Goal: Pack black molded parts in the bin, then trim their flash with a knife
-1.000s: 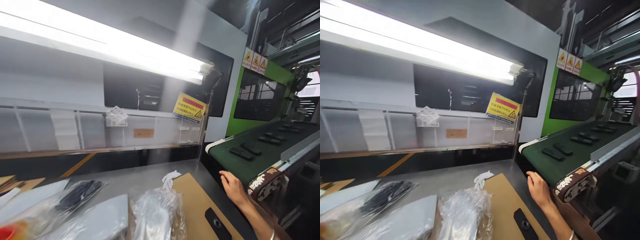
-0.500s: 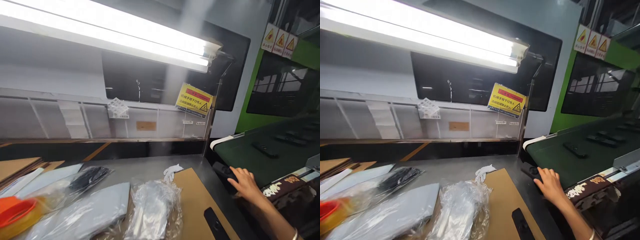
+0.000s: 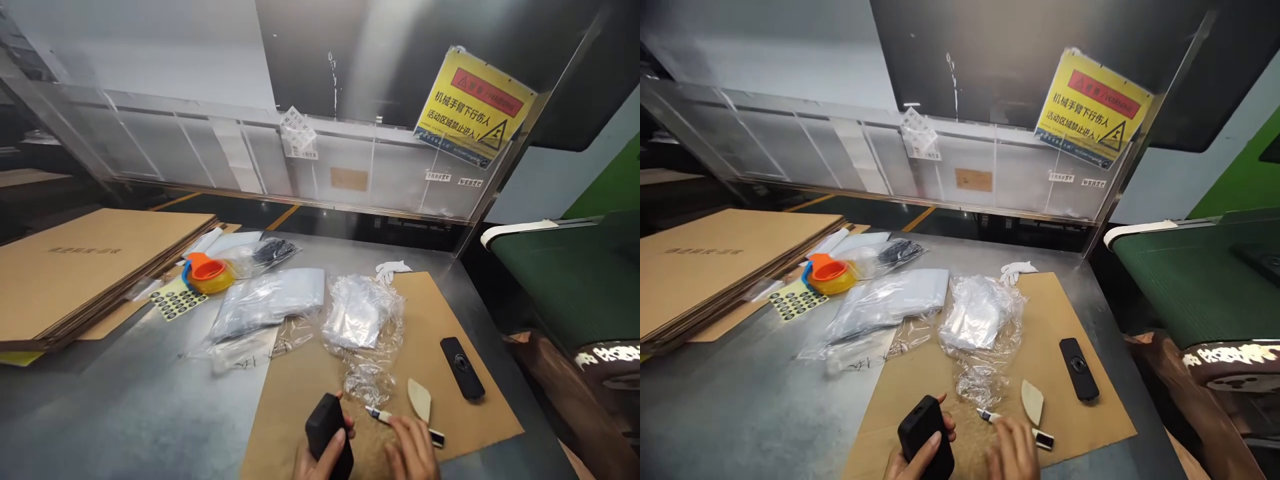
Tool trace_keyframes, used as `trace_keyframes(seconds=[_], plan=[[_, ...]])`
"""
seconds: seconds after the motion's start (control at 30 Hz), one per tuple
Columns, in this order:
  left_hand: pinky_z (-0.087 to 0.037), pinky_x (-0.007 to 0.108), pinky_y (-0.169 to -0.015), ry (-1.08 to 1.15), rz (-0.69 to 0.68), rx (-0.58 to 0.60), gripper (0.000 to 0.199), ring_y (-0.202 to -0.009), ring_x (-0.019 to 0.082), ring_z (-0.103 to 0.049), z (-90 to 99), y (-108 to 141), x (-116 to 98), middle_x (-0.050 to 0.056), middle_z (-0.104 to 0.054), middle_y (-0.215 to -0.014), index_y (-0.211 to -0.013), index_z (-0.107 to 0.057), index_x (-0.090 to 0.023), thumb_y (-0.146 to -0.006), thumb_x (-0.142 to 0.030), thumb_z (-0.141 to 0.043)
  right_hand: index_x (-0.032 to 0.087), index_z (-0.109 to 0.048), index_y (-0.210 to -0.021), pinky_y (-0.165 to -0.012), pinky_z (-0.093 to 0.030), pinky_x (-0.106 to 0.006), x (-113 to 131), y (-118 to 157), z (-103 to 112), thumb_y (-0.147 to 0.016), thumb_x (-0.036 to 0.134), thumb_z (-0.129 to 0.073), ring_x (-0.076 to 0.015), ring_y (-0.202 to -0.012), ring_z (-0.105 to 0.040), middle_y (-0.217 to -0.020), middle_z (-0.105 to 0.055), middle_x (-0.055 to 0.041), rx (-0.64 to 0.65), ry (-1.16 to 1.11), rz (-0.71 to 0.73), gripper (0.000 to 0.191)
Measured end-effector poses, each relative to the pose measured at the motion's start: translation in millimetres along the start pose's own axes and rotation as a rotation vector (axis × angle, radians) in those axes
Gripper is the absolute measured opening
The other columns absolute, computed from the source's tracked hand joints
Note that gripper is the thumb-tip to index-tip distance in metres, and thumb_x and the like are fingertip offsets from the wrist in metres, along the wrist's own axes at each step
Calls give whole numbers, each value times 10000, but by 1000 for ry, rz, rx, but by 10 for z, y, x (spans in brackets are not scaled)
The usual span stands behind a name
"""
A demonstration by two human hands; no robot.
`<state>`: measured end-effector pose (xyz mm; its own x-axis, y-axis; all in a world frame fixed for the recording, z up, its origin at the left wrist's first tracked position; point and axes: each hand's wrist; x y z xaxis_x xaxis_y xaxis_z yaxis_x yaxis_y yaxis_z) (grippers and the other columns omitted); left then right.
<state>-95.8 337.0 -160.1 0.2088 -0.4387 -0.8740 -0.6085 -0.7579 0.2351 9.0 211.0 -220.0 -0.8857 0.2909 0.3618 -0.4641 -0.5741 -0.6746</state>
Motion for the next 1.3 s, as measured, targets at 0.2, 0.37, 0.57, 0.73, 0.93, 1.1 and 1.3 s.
trace_keyframes(seconds=[0.2, 0.37, 0.57, 0.73, 0.93, 1.1, 1.3], plan=[[-427, 291, -655, -243, -118, 263, 420, -655, 184, -563, 261, 128, -14, 61, -642, -727, -1030, -642, -175, -683, -409, -678, 195, -561, -1142, -708, -485, -425, -552, -224, 195, -850, 276, -455, -293, -878, -528, -1008, -563, -141, 289, 400, -167, 321], [-431, 389, -842, -325, -121, 304, 331, -809, 268, -591, 386, 181, 2, 106, -647, -739, -953, -693, -182, -651, -317, -707, 171, -633, -1028, -738, -462, -416, -774, -448, 171, -852, 232, -450, -274, -821, -515, -881, -560, -129, 477, 424, -182, 261], [-392, 436, -918, -348, -75, 366, 334, -907, 302, -578, 404, 220, -173, 112, -647, -772, -982, -686, -184, -664, -288, -680, 77, -577, -1091, -720, -470, -460, -793, -410, 163, -888, 259, -341, -308, -862, -500, -967, -542, -193, 503, 380, -161, 361], [-425, 378, -827, -485, -124, 419, 297, -770, 259, -585, 285, 220, -303, 90, -648, -741, -963, -693, -179, -670, -201, -645, 247, -440, -1277, -718, -508, -297, -97, -576, 513, -896, 288, -431, -232, -1020, -510, -1143, -485, -110, 445, -185, -183, 384], [-422, 302, -655, -604, -226, 549, 193, -639, 210, -549, 225, 203, -393, 76, -627, -702, -885, -692, -179, -737, -224, -577, 312, -348, -1360, -766, -490, -370, 642, -810, 662, -834, 233, -552, -221, -932, -532, -1077, -547, -87, 464, -574, 304, 570], [-416, 306, -677, -705, -216, 567, 179, -652, 207, -547, 288, 224, -359, 71, -615, -688, -832, -694, -182, -752, -291, -578, 345, -454, -1284, -718, -522, -353, 632, -728, 575, -820, 197, -560, -205, -861, -581, -974, -602, -65, 470, -552, 127, 499], [-437, 329, -746, -338, -54, 592, 192, -692, 202, -552, 258, 254, -250, 53, -603, -711, -796, -675, -164, -726, -332, -612, 344, -520, -1233, -742, -524, -369, 703, -740, 540, -864, 308, -517, -207, -905, -573, -1023, -587, -68, 407, -640, 13, 371]])
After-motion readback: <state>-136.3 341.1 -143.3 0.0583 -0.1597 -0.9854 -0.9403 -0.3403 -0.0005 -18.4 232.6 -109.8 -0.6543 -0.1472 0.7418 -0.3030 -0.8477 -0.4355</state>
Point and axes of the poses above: each hand's wrist, its own y-axis away from the middle knuckle, its own z-axis out of the back of the hand, x = y × z
